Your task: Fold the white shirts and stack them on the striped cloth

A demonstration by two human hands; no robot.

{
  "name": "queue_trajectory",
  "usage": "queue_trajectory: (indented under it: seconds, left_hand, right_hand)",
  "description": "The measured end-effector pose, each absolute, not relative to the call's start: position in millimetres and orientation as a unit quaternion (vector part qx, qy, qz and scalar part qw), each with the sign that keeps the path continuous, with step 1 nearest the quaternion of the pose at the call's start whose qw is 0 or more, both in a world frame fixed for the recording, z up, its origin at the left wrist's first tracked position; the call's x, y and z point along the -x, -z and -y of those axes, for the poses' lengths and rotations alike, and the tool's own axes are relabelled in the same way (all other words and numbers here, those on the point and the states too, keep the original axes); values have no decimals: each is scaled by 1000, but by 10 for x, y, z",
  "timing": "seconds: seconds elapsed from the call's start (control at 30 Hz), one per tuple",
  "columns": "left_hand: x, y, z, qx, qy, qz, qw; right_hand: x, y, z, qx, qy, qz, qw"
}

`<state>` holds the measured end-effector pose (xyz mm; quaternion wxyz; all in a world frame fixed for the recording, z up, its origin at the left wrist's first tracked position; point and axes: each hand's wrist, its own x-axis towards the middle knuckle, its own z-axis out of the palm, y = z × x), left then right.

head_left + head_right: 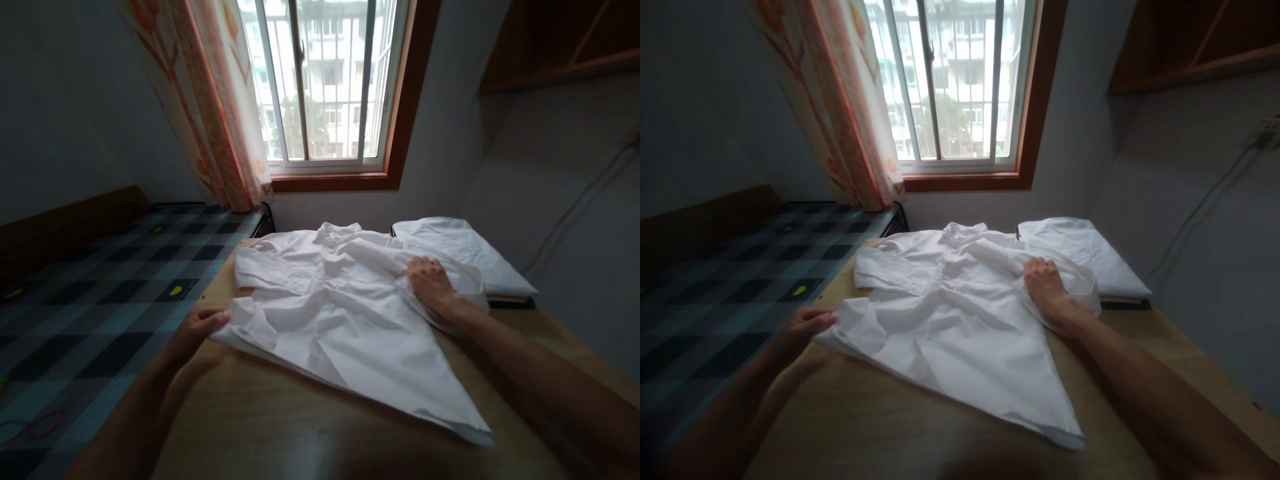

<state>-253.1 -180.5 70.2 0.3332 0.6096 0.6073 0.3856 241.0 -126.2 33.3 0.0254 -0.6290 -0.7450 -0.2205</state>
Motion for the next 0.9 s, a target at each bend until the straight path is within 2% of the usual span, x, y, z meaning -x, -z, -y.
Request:
queue_trajectory:
  seconds: [0.07,0.1,0.17,0.23,0.3,0.37,0.47,0.53,0.67,0.8,0.9]
  left_hand:
    - [2597,-702,1850,-665,-223,-614,361]
    - [2599,-702,1866,-688,-146,-623,342]
    - [2542,-727,1888,-716,-49,-658,227]
    - [2405,-798,1903,-725,-25,-684,82]
    - [2189,-902,1913,-727,-63,-682,-44]
    - [1910,-994,1905,-737,-112,-660,-93]
    - [1458,-1000,1809,-766,-135,-629,17]
    - [1206,-887,1682,-777,-117,-609,111]
    - [908,-532,1392,-768,-101,-599,202]
    - [793,-334,1231,-755,-154,-605,203]
    - [731,-308,1202,-716,-225,-600,278]
  right_hand:
    - [-2514,-517,1194,645,262,716,50]
    - [-2571,-610,1151,652,282,702,59]
    - [-2687,-790,1047,664,313,675,76]
    - [-2806,-962,921,681,331,645,104]
    - [-2923,-1139,781,699,337,612,153]
    - [-3020,-1327,634,719,336,566,225]
    - [-3048,-1568,435,729,314,515,324]
    - [-2929,-1615,374,725,280,533,334]
    - [-2396,-1235,604,695,210,638,257]
    - [-1904,-477,1152,593,64,788,156]
    - [-1744,-71,1479,573,-18,803,161]
